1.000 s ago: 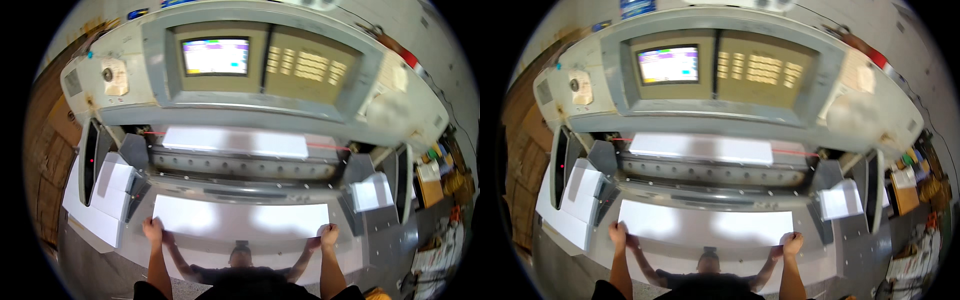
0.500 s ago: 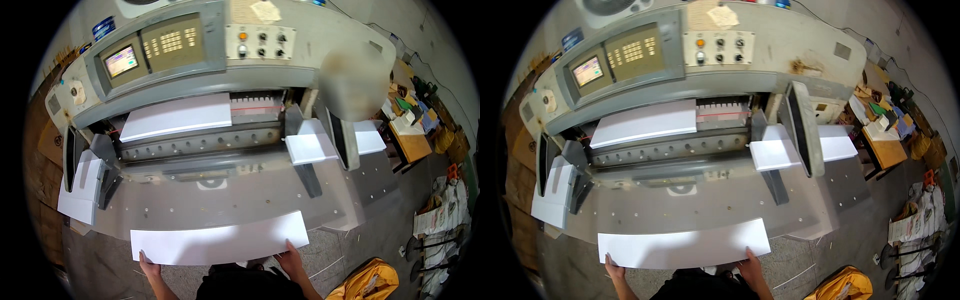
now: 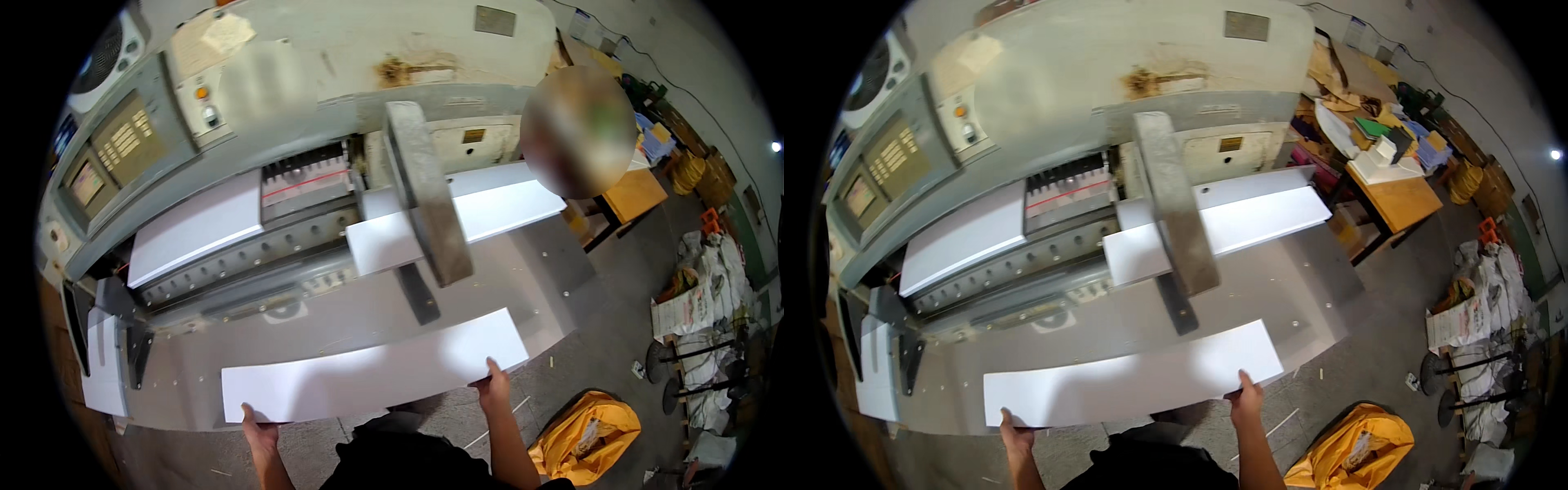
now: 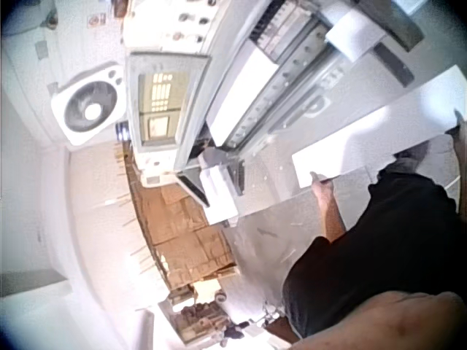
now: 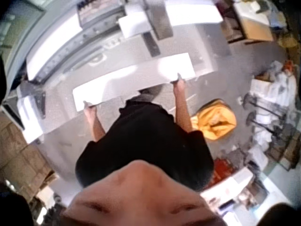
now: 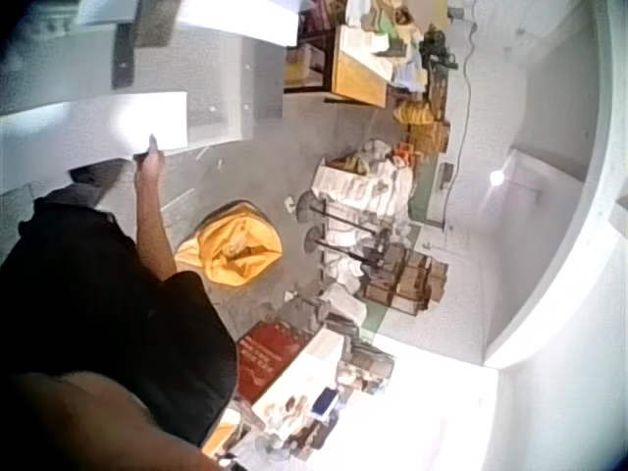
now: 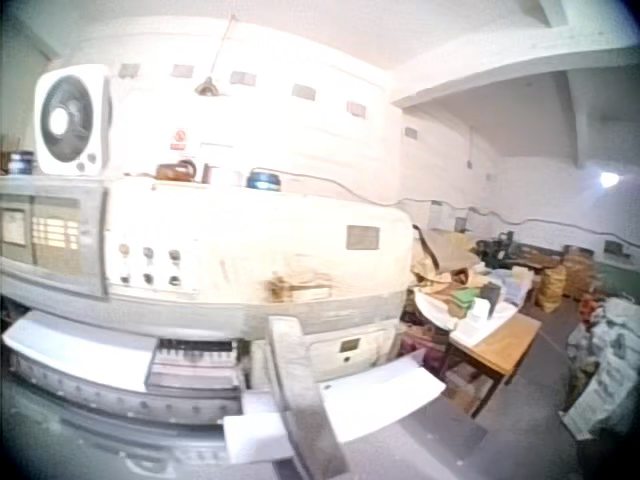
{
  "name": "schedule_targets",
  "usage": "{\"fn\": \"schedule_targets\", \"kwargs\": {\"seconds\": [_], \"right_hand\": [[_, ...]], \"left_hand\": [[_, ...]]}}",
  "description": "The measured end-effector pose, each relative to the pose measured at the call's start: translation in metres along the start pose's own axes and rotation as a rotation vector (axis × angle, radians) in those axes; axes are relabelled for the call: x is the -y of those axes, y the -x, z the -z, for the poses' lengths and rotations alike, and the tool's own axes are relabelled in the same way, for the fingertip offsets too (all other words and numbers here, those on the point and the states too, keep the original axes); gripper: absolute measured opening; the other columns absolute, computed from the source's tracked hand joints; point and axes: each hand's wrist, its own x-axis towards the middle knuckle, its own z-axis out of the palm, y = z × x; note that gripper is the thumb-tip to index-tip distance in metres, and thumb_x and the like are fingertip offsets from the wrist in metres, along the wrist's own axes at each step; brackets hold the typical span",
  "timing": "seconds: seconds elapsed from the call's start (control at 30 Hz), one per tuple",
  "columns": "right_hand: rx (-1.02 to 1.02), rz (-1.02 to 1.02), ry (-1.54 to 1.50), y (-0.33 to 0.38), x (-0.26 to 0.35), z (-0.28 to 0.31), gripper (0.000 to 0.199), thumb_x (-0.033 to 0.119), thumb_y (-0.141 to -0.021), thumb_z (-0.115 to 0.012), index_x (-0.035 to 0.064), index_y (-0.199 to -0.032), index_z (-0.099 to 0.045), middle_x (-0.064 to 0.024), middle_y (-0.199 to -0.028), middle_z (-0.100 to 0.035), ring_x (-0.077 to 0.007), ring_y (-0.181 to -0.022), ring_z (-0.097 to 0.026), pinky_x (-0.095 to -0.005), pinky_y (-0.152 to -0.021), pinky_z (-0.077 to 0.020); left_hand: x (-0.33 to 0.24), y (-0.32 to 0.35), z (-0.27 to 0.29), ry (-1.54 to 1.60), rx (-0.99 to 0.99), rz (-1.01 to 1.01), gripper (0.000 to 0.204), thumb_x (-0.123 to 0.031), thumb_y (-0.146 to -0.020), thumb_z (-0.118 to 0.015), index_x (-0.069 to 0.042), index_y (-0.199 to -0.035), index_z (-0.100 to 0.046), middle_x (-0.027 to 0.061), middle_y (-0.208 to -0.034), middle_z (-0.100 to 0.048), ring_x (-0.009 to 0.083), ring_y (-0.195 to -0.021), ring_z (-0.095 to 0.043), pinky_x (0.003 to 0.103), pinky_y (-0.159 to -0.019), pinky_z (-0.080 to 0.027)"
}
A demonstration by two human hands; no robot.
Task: The person operates a paper cutting machine, loading sheets of white paper, adjusting settings on the control panel, and cutting the paper into smaller pieces. The cut pieces are collected and stacked.
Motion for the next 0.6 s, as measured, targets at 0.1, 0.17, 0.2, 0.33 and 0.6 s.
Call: {"fn": "schedule_targets", "kwargs": {"seconds": [0.1,0.17,0.2,0.33,0.6], "right_hand": [[-0.060,0.114,-0.129,-0.059,0.060,0.015,0.025,0.017,-0.085,-0.060,0.0021,-0.105,-0.055,-0.0081,-0.097,-0.060,-0.0216,-0.086,-0.060,-0.0343,-0.071,-0.0519],[-0.126,0.129,-0.177,-0.090,0.094,0.023,0.024,0.018,-0.086,-0.059,0.0032,-0.104,-0.056,-0.0080,-0.094,-0.061,-0.0216,-0.084,-0.061,-0.0344,-0.068,-0.0521],[-0.143,0.114,-0.159,-0.109,0.114,0.024,0.024,0.019,-0.086,-0.059,0.0035,-0.104,-0.056,-0.0078,-0.093,-0.061,-0.0209,-0.082,-0.061,-0.0335,-0.066,-0.0521],[-0.163,0.086,-0.022,-0.181,0.181,0.040,0.023,0.019,-0.085,-0.060,0.0040,-0.102,-0.055,-0.0071,-0.090,-0.060,-0.0195,-0.075,-0.061,-0.0312,-0.055,-0.0510],[-0.184,0.099,0.131,-0.308,0.271,0.009,0.028,0.017,-0.079,-0.057,-0.0004,-0.101,-0.053,-0.0109,-0.083,-0.058,-0.0230,-0.066,-0.059,-0.0327,-0.048,-0.0490]], "left_hand": [[0.072,0.013,-0.072,-0.026,0.140,0.160,0.049,-0.033,-0.093,-0.049,-0.002,-0.128,-0.039,0.0135,-0.125,-0.047,0.0329,-0.116,-0.043,0.053,-0.097,-0.036],[0.117,0.021,-0.111,-0.010,0.187,0.233,0.045,-0.032,-0.093,-0.050,-0.002,-0.125,-0.041,0.0140,-0.120,-0.049,0.0321,-0.113,-0.045,0.051,-0.095,-0.038],[0.138,0.023,-0.129,-0.027,0.106,0.256,0.042,-0.031,-0.093,-0.051,-0.003,-0.123,-0.042,0.0129,-0.118,-0.050,0.0304,-0.111,-0.047,0.048,-0.094,-0.040],[0.213,0.033,-0.186,-0.089,0.133,0.272,0.034,-0.024,-0.093,-0.049,-0.001,-0.119,-0.044,0.0117,-0.117,-0.051,0.0278,-0.108,-0.049,0.045,-0.093,-0.042],[0.302,0.023,-0.268,-0.012,0.023,0.277,0.029,-0.021,-0.094,-0.046,-0.001,-0.115,-0.045,0.0127,-0.116,-0.051,0.0272,-0.107,-0.050,0.046,-0.092,-0.043]]}}
